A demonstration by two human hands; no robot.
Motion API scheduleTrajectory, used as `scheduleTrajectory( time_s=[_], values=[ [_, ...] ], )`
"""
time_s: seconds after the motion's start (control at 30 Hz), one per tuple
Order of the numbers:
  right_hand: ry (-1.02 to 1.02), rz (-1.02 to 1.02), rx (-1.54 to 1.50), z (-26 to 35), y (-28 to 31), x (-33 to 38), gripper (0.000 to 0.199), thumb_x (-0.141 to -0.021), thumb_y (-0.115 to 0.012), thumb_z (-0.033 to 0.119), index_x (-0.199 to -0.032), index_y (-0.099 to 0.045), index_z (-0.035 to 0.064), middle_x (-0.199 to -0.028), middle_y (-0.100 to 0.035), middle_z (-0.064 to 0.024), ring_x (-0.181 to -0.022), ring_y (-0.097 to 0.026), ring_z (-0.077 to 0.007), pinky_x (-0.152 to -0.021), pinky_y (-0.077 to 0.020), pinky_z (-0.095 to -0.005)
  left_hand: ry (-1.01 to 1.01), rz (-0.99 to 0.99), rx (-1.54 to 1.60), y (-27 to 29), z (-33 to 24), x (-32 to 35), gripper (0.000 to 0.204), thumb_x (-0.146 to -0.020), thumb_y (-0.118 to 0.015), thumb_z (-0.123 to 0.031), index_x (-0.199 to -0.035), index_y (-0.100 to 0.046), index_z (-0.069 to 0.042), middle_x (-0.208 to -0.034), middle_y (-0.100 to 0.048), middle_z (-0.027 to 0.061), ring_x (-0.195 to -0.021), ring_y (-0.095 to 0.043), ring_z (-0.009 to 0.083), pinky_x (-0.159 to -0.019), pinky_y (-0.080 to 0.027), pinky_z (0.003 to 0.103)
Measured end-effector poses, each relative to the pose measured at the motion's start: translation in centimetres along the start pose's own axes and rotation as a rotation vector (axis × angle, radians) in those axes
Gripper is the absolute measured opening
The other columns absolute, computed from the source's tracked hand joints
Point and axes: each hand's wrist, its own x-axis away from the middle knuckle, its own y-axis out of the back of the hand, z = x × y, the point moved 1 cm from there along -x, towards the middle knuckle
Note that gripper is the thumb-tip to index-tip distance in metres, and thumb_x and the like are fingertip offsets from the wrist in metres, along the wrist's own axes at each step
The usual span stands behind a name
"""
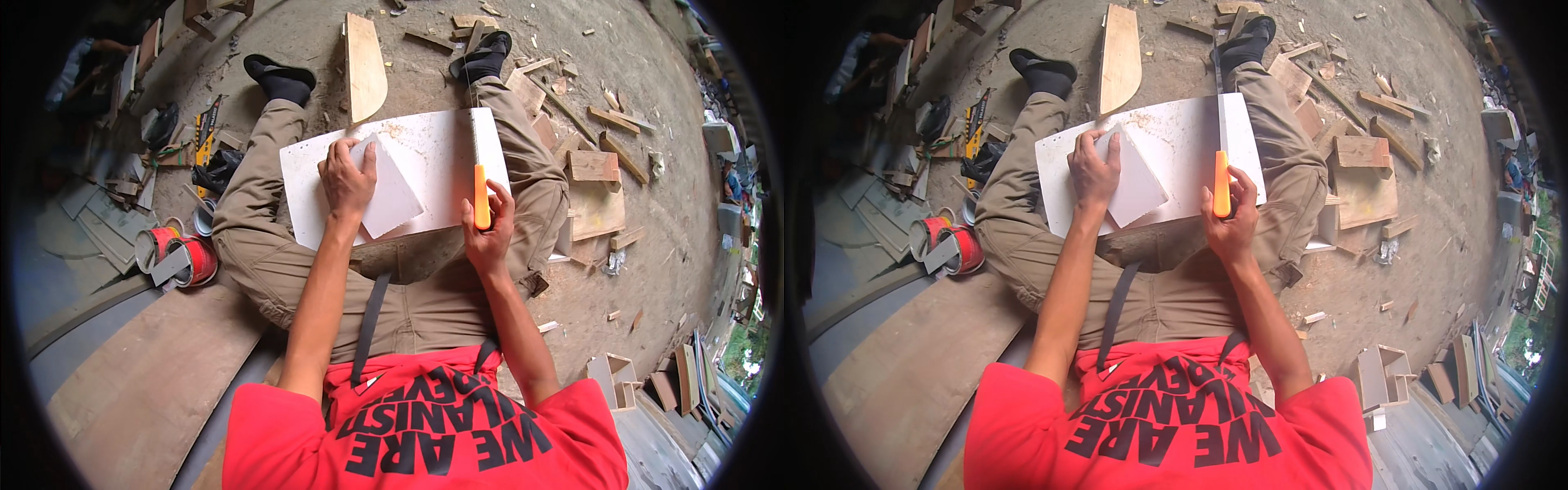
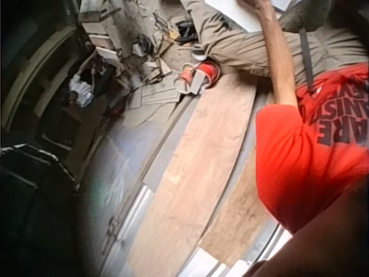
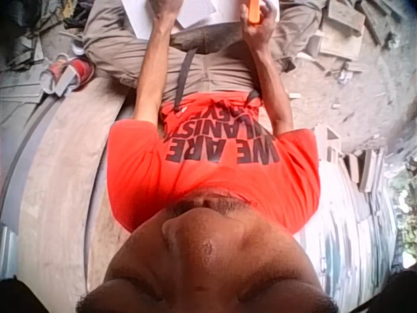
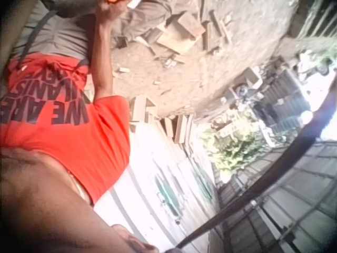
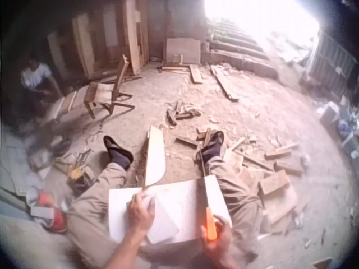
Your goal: The person sits on the floor and uses a hand saw to cut a piece of wood. They then assemble the cut pieces into a small wooden box, fitting the sides together and placing a lid on top.
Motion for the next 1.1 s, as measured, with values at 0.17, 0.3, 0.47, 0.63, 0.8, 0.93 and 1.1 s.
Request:
scheduleTrajectory(
  time_s=[0.17,0.3,0.47,0.63,0.8,0.93,1.1],
  values=[
    [0.011,-0.012,-0.015,0.1,0.0,-0.1,0.049,-0.089,-0.067,0.003,-0.131,-0.042,-0.0002,-0.076,-0.058,-0.0021,-0.065,-0.052,-0.0054,-0.060,-0.0441,-0.0208,-0.002,-0.006,0.014,0.3,-0.3,-0.3,0.028,-0.093,-0.063,-0.032,-0.097,-0.061,-0.004,-0.092,-0.067,0.0131,-0.087,-0.064,0.0326,-0.083,-0.044,0.043],
    [-0.007,0.022,0.048,0.1,0.4,-0.2,0.051,-0.090,-0.066,0.004,-0.135,-0.043,-0.0008,-0.074,-0.058,-0.0005,-0.064,-0.052,-0.0043,-0.058,-0.0432,-0.0206,-0.107,0.018,0.033,0.5,-1.9,-2.1,0.020,-0.091,-0.065,-0.024,-0.098,-0.062,-0.005,-0.095,-0.067,0.0116,-0.090,-0.064,0.0312,-0.085,-0.044,0.042],
    [-0.069,0.051,-0.022,-0.4,0.6,-0.1,0.056,-0.092,-0.064,0.005,-0.142,-0.041,-0.0054,-0.083,-0.064,-0.0030,-0.066,-0.053,-0.0038,-0.057,-0.0442,-0.0200,-0.334,0.008,0.024,-1.2,-2.5,-4.1,0.022,-0.089,-0.063,-0.015,-0.108,-0.062,-0.003,-0.108,-0.066,0.0135,-0.105,-0.060,0.0314,-0.094,-0.043,0.041],
    [0.024,-0.013,-0.040,0.5,0.6,-0.9,0.054,-0.093,-0.061,0.003,-0.141,-0.040,-0.0073,-0.096,-0.066,-0.0072,-0.072,-0.056,-0.0045,-0.062,-0.0466,-0.0188,-0.332,0.125,0.030,-2.2,-1.5,-2.5,0.032,-0.091,-0.059,-0.012,-0.120,-0.058,0.001,-0.122,-0.060,0.0198,-0.120,-0.054,0.0349,-0.106,-0.039,0.044],
    [-0.069,0.010,-0.039,1.1,0.9,-0.6,0.052,-0.093,-0.060,0.004,-0.141,-0.042,-0.0067,-0.109,-0.066,-0.0117,-0.083,-0.060,-0.0084,-0.072,-0.0497,-0.0215,-0.286,0.160,-0.055,-3.2,-1.0,-0.9,0.041,-0.094,-0.055,-0.020,-0.130,-0.051,0.001,-0.133,-0.053,0.0201,-0.132,-0.044,0.0349,-0.116,-0.027,0.047],
    [-0.151,0.015,-0.130,1.4,0.3,0.3,0.050,-0.093,-0.059,0.005,-0.139,-0.043,-0.0080,-0.122,-0.062,-0.0162,-0.101,-0.062,-0.0163,-0.086,-0.0498,-0.0274,-0.237,0.152,-0.044,-4.0,-1.7,-1.1,0.043,-0.094,-0.055,-0.022,-0.130,-0.051,0.000,-0.135,-0.052,0.0202,-0.133,-0.043,0.0350,-0.117,-0.026,0.048],
    [-0.066,0.072,-0.116,3.1,-1.9,2.0,0.052,-0.092,-0.059,0.003,-0.140,-0.043,-0.0082,-0.129,-0.059,-0.0188,-0.104,-0.061,-0.0147,-0.086,-0.0490,-0.0249,-0.173,0.103,-0.020,-4.7,-2.0,-1.1,0.045,-0.094,-0.054,-0.023,-0.132,-0.050,0.002,-0.138,-0.050,0.0212,-0.135,-0.041,0.0355,-0.118,-0.024,0.049]
  ],
)
